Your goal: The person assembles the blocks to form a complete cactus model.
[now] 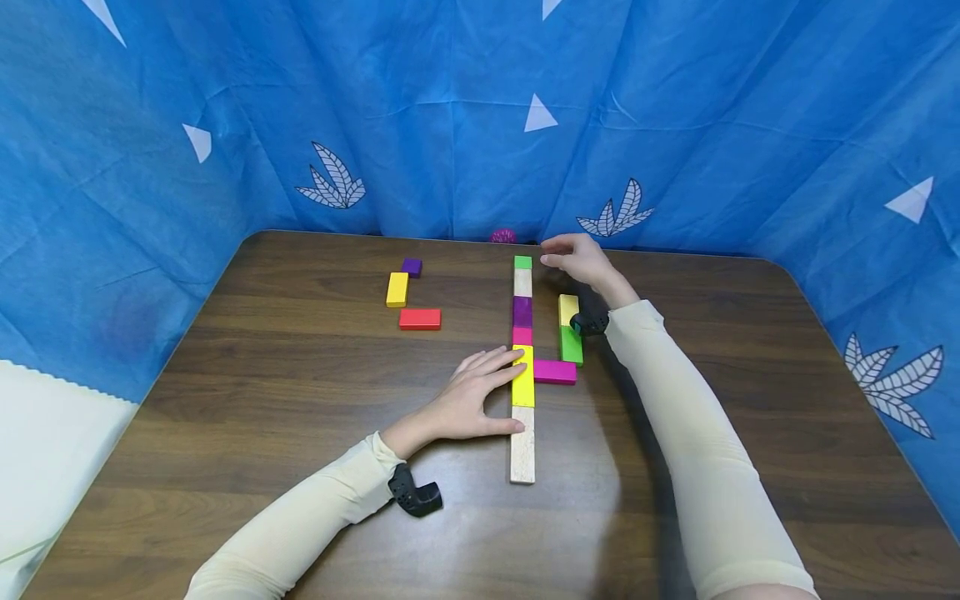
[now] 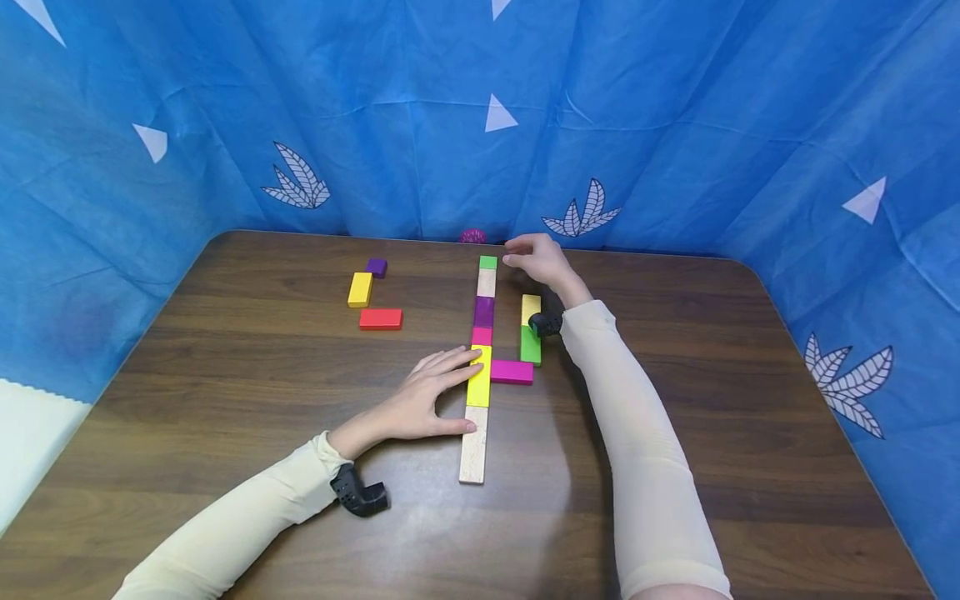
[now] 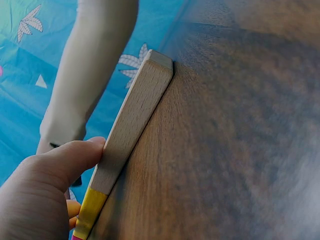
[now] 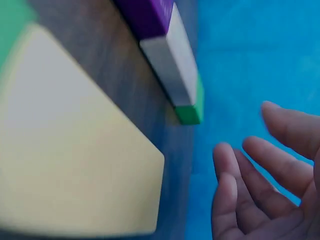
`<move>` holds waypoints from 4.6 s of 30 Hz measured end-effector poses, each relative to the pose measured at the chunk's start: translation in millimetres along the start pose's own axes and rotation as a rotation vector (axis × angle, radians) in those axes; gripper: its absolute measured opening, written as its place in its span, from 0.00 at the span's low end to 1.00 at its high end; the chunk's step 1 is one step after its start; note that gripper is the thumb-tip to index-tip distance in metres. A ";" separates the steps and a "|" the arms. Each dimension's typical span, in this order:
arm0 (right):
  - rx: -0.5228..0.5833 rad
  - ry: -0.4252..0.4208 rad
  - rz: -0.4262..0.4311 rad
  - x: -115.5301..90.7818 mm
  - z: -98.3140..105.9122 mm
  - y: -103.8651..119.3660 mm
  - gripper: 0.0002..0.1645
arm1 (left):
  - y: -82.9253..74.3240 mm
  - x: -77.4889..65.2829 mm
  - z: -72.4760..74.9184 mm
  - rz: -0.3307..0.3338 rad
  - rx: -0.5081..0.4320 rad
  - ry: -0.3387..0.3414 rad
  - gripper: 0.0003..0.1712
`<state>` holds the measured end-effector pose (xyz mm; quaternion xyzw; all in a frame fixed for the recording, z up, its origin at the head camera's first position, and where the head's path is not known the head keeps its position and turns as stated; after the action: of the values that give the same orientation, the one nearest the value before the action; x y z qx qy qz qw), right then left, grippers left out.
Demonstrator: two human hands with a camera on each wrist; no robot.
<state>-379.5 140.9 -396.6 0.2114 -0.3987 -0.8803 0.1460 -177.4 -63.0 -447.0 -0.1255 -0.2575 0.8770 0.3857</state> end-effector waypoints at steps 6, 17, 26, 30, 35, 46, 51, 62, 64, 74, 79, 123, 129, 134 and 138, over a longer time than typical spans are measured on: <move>-0.040 -0.108 0.118 -41.1 -1.6 4.1 0.30 | 0.0 -0.1 -0.1 -0.007 0.005 -0.003 0.49; -0.092 -0.156 0.226 -119.8 -27.4 -7.3 0.33 | 1.2 0.3 0.2 -0.002 -0.015 0.002 0.48; -0.166 -0.142 0.256 -151.9 -45.5 -31.7 0.34 | 1.6 -0.4 0.4 -0.001 -0.012 0.004 0.48; -0.189 -0.118 0.243 -150.5 -51.9 -39.8 0.36 | 2.3 -0.4 0.2 0.003 -0.008 0.004 0.49; -0.250 -0.069 0.226 -146.4 -59.4 -46.7 0.40 | 3.0 0.4 -1.0 -0.001 -0.005 0.004 0.49; -0.317 0.000 0.259 -143.2 -68.8 -53.4 0.40 | 2.6 2.3 -1.6 -0.014 0.010 0.000 0.49; -0.335 0.000 0.277 -143.6 -69.3 -55.0 0.40 | 1.8 2.4 -0.6 -0.016 0.005 -0.007 0.49; -0.342 0.028 0.248 -143.0 -69.1 -54.8 0.40 | 13.8 -2.0 25.0 0.010 -0.101 -0.133 0.45; -0.341 0.029 0.247 -142.5 -69.2 -55.1 0.40 | 23.9 -5.7 39.3 0.032 -0.097 -0.216 0.44; -0.344 0.040 0.244 -141.6 -70.0 -55.8 0.40 | 94.1 -46.7 92.8 0.242 -0.131 -0.539 0.34; -0.344 0.037 0.243 -142.9 -69.5 -54.2 0.40 | 116.1 -57.6 90.4 0.327 -0.238 -0.519 0.30; -0.340 0.038 0.250 -145.4 -67.1 -54.7 0.39 | 120.4 -48.1 84.0 0.375 -0.342 -0.490 0.19; -0.337 0.037 0.244 -145.7 -67.6 -55.2 0.39 | 112.1 -31.9 81.3 0.384 -0.389 -0.487 0.19; -0.337 0.038 0.244 -144.5 -68.4 -54.5 0.40 | 102.2 -11.3 81.0 0.357 -0.428 -0.478 0.18; -0.338 0.038 0.254 -143.5 -68.8 -53.7 0.40 | 95.1 5.2 79.1 0.344 -0.436 -0.457 0.19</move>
<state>-226.1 192.2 -441.7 0.1487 -0.2658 -0.9051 0.2968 -272.2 -141.3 -433.1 -0.0473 -0.4934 0.8588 0.1292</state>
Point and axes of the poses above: each hand's wrist, its own x-axis towards the middle knuckle, its own z-axis out of the back of the hand, y = z × x, the point moved 3 cm from there along x, towards the middle knuckle, and after that the axes turned 13 degrees about y, right-handed, at the moved point
